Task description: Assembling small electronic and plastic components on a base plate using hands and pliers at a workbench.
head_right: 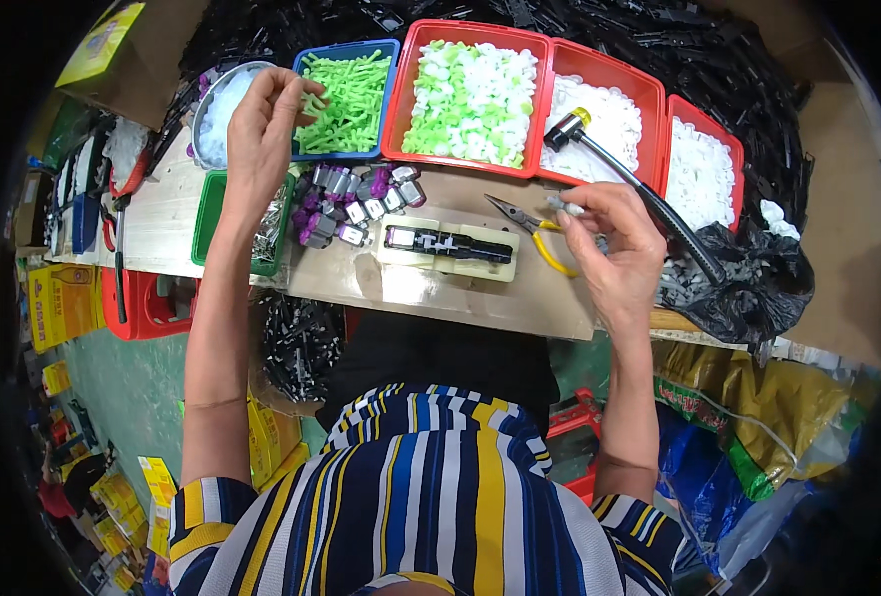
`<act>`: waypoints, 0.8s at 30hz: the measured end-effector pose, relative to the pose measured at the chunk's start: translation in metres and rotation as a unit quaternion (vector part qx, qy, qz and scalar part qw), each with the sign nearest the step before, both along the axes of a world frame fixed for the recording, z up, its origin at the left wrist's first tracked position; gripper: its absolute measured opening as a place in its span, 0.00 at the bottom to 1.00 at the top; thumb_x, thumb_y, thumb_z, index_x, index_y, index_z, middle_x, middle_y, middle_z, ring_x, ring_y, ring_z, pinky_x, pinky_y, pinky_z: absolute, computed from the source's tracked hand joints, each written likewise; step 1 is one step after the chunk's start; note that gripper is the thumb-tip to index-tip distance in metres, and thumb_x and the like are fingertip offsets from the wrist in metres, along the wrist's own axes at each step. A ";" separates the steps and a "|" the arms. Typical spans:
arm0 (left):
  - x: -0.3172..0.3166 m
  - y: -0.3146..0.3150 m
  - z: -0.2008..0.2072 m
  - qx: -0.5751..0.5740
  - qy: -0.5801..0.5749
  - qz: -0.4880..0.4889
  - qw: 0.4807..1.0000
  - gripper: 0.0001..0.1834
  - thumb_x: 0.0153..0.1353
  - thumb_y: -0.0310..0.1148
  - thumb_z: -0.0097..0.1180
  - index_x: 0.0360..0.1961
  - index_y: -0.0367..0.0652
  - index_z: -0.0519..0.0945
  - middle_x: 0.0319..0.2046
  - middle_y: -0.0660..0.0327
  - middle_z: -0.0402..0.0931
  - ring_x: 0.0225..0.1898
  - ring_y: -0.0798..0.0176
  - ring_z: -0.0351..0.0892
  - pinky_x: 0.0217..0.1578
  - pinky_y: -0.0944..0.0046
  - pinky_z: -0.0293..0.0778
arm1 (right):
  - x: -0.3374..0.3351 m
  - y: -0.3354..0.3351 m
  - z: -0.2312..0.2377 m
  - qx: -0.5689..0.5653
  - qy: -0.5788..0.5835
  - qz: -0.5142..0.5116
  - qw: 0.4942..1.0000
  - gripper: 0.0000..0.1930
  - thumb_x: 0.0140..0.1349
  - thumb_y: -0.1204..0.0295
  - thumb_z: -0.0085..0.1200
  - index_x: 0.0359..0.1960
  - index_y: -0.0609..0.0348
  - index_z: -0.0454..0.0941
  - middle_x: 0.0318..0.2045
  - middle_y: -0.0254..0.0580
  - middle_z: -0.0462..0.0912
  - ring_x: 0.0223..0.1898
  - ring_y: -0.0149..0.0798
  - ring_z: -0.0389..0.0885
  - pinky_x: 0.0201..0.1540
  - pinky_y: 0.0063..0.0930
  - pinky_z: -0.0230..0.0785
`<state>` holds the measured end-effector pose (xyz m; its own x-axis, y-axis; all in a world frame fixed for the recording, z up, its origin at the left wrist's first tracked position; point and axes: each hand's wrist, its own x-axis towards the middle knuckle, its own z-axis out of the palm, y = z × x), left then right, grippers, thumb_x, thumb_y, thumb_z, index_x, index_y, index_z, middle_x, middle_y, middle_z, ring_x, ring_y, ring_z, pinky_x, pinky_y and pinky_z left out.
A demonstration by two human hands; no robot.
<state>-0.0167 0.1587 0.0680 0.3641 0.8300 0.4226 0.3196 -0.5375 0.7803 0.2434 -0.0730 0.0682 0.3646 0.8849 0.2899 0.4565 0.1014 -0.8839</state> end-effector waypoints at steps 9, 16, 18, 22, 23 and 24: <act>-0.008 -0.029 0.010 -0.312 -0.200 -0.097 0.924 0.10 0.68 0.31 0.58 0.42 0.34 0.76 0.32 0.59 0.80 0.30 0.68 0.83 0.29 0.74 0.74 | -0.020 0.006 -0.001 0.014 0.210 0.031 0.977 0.11 0.62 0.83 0.58 0.45 0.72 0.79 0.40 0.43 0.81 0.38 0.33 0.85 0.45 0.24 0.78; 0.006 -0.073 0.007 -0.346 -0.109 -0.139 0.921 0.09 0.61 0.22 0.64 0.43 0.33 0.84 0.33 0.60 0.84 0.34 0.74 0.80 0.39 0.73 0.77 | -0.032 0.008 -0.001 0.012 0.285 0.038 0.958 0.12 0.62 0.83 0.58 0.48 0.71 0.78 0.35 0.46 0.86 0.38 0.33 0.86 0.45 0.23 0.77; 0.005 -0.081 0.002 -0.287 -0.107 -0.139 0.942 0.08 0.60 0.22 0.63 0.41 0.33 0.85 0.33 0.62 0.83 0.34 0.74 0.79 0.35 0.73 0.75 | -0.037 0.010 -0.003 0.031 0.290 0.060 0.955 0.12 0.63 0.83 0.58 0.48 0.72 0.77 0.36 0.46 0.85 0.38 0.34 0.86 0.46 0.23 0.77; -0.009 -0.059 0.011 -0.034 -0.019 -0.066 0.997 0.07 0.58 0.20 0.61 0.39 0.33 0.85 0.31 0.58 0.81 0.32 0.67 0.79 0.33 0.69 0.74 | -0.035 0.007 -0.001 0.030 0.262 0.043 0.964 0.12 0.63 0.83 0.56 0.48 0.72 0.77 0.35 0.45 0.85 0.38 0.33 0.85 0.44 0.22 0.76; -0.015 -0.049 0.017 0.037 0.011 -0.035 0.999 0.07 0.59 0.19 0.60 0.39 0.33 0.84 0.31 0.57 0.80 0.31 0.66 0.79 0.32 0.69 0.73 | -0.032 0.004 -0.001 0.032 0.266 0.047 0.962 0.12 0.63 0.83 0.56 0.48 0.72 0.77 0.35 0.45 0.85 0.38 0.33 0.85 0.44 0.22 0.76; -0.025 -0.042 0.026 0.067 0.043 -0.013 0.997 0.07 0.59 0.19 0.60 0.39 0.33 0.84 0.31 0.57 0.80 0.30 0.65 0.80 0.31 0.69 0.73 | -0.031 0.002 -0.003 0.022 0.257 0.032 0.966 0.12 0.63 0.83 0.56 0.48 0.71 0.77 0.36 0.44 0.85 0.38 0.33 0.85 0.44 0.22 0.76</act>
